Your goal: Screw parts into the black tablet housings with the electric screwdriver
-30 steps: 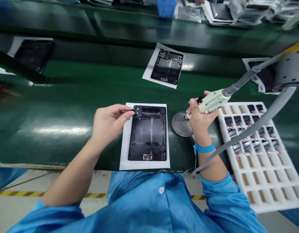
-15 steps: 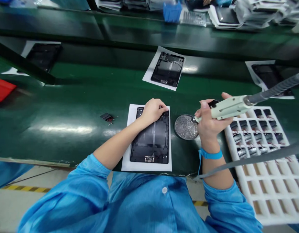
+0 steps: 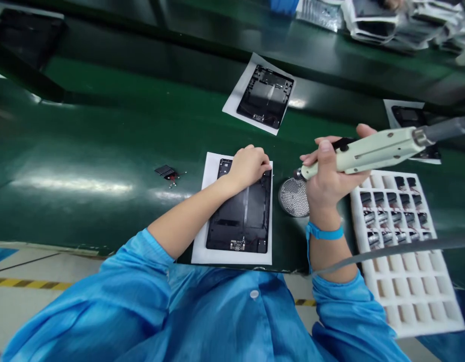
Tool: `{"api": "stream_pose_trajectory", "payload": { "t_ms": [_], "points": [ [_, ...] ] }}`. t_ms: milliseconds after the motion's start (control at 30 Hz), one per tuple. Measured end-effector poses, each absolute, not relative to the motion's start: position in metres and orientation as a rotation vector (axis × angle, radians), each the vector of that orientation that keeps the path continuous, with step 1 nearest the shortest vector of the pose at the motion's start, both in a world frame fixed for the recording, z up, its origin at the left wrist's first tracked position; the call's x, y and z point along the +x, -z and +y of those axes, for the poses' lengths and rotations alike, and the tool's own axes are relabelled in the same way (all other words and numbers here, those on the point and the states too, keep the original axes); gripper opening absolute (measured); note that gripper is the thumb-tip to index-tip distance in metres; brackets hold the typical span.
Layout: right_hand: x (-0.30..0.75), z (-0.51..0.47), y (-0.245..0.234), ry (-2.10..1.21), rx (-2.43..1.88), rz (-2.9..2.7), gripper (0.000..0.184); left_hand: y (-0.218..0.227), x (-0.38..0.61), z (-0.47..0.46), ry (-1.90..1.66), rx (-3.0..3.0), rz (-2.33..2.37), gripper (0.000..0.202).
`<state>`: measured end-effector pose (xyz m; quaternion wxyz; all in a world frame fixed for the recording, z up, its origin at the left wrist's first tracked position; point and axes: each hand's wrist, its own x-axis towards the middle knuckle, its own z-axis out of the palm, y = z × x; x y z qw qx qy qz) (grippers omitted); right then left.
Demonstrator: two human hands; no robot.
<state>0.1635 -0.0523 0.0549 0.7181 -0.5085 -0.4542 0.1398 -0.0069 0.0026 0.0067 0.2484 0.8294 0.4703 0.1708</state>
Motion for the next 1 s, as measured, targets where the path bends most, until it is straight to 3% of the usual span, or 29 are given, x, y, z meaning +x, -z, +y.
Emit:
{"api": "stream_pose_trajectory", "payload": {
  "t_ms": [367,867,1000],
  "points": [
    [0.137,-0.014,-0.011,-0.351,-1.131,-1.065,0.081,-0.017,-0.005,0.005,-0.394,2.259,1.231,0.018],
    [0.129,-0.017,-0.008,-0.389,-1.074,-1.072,0.072,-0.017,-0.005,0.006,-0.41,2.257,1.227,0.023],
    [0.124,-0.016,-0.007,-0.415,-1.097,-1.061,0.077,-0.018,-0.006,0.004,-0.403,2.268,1.24,0.021]
  ]
}}
